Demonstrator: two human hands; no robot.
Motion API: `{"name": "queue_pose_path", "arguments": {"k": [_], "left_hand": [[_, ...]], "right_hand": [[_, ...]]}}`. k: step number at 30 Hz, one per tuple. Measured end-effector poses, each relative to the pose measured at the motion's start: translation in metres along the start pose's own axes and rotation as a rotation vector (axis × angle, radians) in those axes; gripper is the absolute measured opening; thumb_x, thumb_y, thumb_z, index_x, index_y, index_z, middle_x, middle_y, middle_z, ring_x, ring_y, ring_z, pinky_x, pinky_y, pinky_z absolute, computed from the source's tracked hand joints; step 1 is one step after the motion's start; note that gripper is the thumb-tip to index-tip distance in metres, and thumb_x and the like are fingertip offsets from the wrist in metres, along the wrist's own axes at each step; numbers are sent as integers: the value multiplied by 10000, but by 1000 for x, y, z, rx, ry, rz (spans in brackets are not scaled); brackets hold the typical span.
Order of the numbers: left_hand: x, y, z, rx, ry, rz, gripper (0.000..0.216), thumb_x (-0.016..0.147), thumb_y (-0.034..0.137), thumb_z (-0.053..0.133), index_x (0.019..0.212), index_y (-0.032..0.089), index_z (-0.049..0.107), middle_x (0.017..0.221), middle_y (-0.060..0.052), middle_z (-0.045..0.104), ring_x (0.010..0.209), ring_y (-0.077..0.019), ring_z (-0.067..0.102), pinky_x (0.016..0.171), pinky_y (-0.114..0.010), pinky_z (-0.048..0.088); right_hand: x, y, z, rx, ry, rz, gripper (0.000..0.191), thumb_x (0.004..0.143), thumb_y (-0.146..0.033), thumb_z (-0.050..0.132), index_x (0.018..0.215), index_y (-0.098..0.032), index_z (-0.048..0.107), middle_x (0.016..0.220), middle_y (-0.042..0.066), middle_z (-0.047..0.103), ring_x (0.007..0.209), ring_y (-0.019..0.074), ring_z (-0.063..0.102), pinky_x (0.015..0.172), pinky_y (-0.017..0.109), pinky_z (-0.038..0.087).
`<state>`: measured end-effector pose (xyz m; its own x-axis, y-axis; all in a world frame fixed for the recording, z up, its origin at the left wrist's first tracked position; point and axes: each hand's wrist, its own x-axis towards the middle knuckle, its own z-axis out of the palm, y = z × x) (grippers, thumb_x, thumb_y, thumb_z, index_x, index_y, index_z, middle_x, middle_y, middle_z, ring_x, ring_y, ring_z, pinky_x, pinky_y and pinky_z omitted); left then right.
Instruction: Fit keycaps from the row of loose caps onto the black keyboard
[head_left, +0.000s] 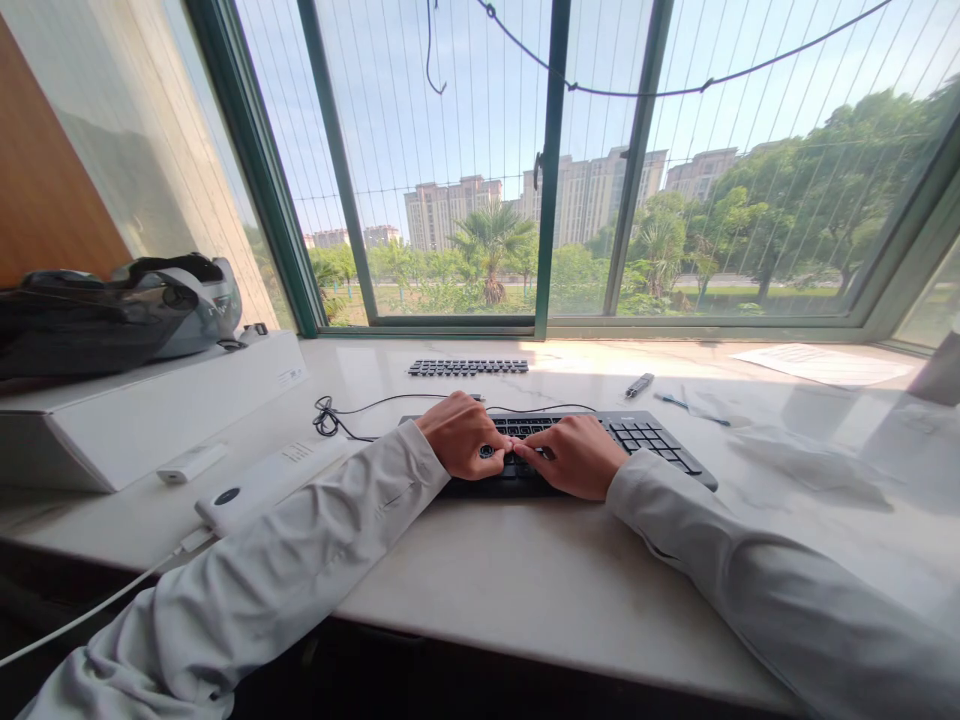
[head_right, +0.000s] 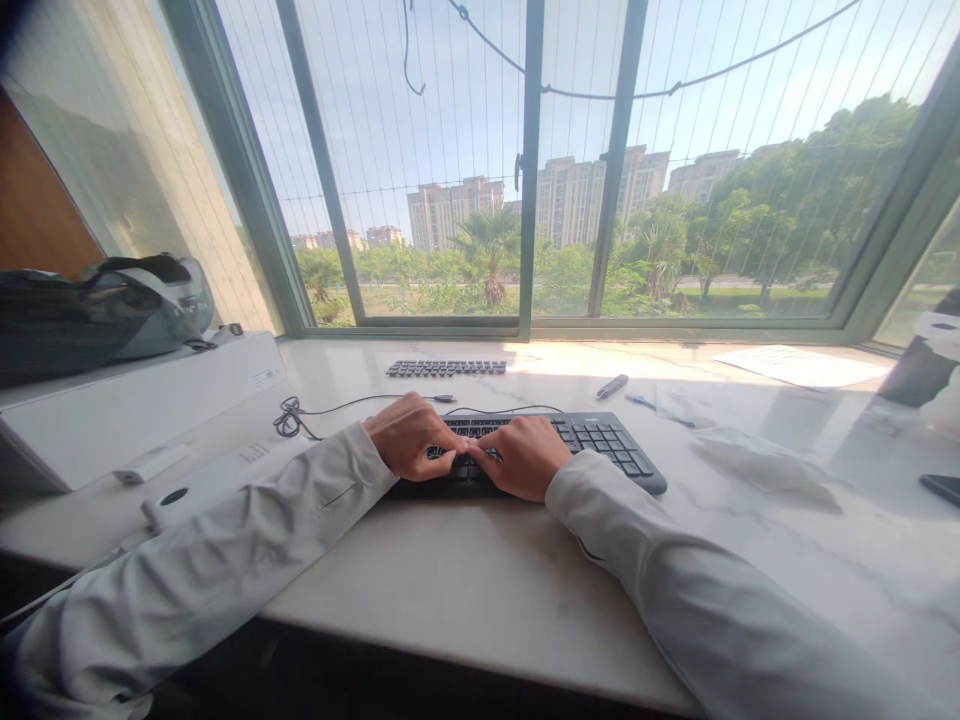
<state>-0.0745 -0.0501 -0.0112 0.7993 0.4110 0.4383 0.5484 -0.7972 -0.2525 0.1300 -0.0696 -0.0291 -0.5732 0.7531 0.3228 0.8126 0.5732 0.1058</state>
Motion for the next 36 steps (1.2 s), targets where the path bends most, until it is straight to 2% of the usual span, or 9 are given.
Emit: {"name": "queue_pose_path", "arguments": {"k": [3,12,17,24,31,34,36], "left_hand": [[3,4,-2,7,-47,36,254,726,282,480,602,233,696,492,-15,630,444,-124,528,447,-254,255],[7,8,-1,84,-42,40,328,736,310,480,469,202,635,406,-39,566,388,-137,489,441,-275,163],[8,9,1,119,-42,66,351,743,315,456,457,202,625,416,-50,576,380,-142,474,440,-275,175],[11,14,4,179,-79,77,312,706,321,472,486,191,652,440,-70,592,385,-158,497,434,-285,180],[4,9,4,110,21,18,359,762,340,440,511,187,645,474,-44,616,420,-137,522,445,-261,220],[2,3,4,115,91,-51,323,751,313,462,525,182,653,472,-30,613,437,-125,521,462,-252,244],[1,-2,4,122,129,-112,282,737,295,487,557,189,676,483,-22,621,452,-123,525,477,-249,257]], "right_hand": [[0,-3,-4,-20,-31,-10,533,936,-505,263,862,-295,748,722,73,712,681,189,640,591,268,310],[1,-8,-6,-74,-19,-44,485,929,-443,310,827,-270,751,706,73,706,656,186,636,590,272,317],[2,-10,-8,-107,-7,-65,493,927,-393,313,723,-227,730,679,79,697,644,179,635,587,276,314],[3,-12,-7,-138,-16,-87,468,907,-380,346,696,-197,722,690,100,700,644,183,635,592,280,322],[1,-12,-7,-139,10,-63,474,916,-405,312,784,-233,733,691,86,699,640,189,636,569,281,294],[-1,-11,-8,-100,53,-16,500,934,-432,260,866,-275,731,679,65,696,633,183,631,561,279,281],[-1,-10,-6,-66,54,2,506,931,-461,266,850,-281,732,672,56,693,635,181,626,561,276,280]]}}
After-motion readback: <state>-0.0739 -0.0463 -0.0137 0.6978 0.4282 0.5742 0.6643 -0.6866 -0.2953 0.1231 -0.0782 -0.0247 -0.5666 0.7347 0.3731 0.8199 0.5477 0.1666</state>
